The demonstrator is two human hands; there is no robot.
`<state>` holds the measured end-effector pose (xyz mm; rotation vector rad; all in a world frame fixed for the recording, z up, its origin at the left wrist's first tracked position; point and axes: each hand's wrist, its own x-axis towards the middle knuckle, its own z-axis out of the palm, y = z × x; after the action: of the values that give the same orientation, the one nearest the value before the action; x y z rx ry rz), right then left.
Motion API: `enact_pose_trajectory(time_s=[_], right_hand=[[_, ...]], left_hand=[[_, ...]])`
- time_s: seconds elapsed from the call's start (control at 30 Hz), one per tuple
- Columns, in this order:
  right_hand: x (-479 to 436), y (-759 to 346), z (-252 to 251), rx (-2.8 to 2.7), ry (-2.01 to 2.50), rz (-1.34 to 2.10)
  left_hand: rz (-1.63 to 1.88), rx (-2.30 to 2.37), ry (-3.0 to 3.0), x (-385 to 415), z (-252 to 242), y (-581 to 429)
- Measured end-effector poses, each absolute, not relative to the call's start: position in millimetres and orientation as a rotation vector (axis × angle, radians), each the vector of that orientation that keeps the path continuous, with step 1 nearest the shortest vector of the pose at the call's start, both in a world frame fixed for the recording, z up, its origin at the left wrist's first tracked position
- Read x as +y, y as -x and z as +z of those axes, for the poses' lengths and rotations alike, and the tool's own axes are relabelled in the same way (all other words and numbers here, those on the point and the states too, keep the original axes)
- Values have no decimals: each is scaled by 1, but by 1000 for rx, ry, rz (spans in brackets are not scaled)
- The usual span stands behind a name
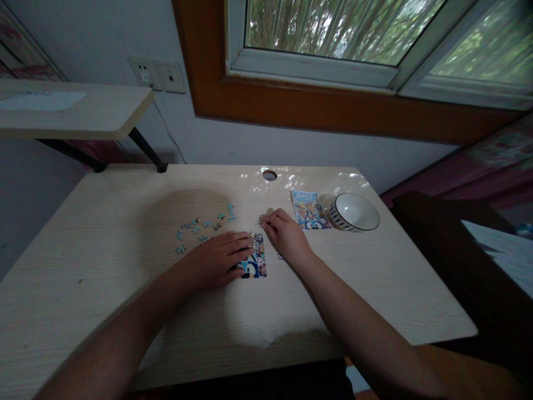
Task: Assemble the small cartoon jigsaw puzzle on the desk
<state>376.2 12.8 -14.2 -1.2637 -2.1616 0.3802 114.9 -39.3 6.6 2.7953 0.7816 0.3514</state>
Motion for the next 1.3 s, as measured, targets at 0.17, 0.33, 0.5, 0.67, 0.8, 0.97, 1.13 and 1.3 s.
enact_pose_trajectory(time_s=[0.17,0.33,0.5,0.67,0.8,0.97,1.13,1.3], right_hand=[[11,-374,-11,-2236,1334,308],[8,-372,-8,-2348,1377,171],[7,-372,-8,-2386,1390,128],[12,-378,-13,-2247,1175,396],[15,-382,-15,-2195,1037,535],[16,-382,-12,-2182,1019,611],[16,-382,-13,-2184,1008,616],[17,-383,-14,-2210,944,655]], left_hand=[[308,780,-2775,-40,6,-111],[292,773,-2762,-39,7,-109],[312,760,-2750,-39,8,-109],[279,777,-2752,-40,8,-109],[286,778,-2743,-40,9,-109],[324,769,-2736,-41,12,-109],[303,757,-2766,-41,15,-111],[302,758,-2770,-42,14,-112]])
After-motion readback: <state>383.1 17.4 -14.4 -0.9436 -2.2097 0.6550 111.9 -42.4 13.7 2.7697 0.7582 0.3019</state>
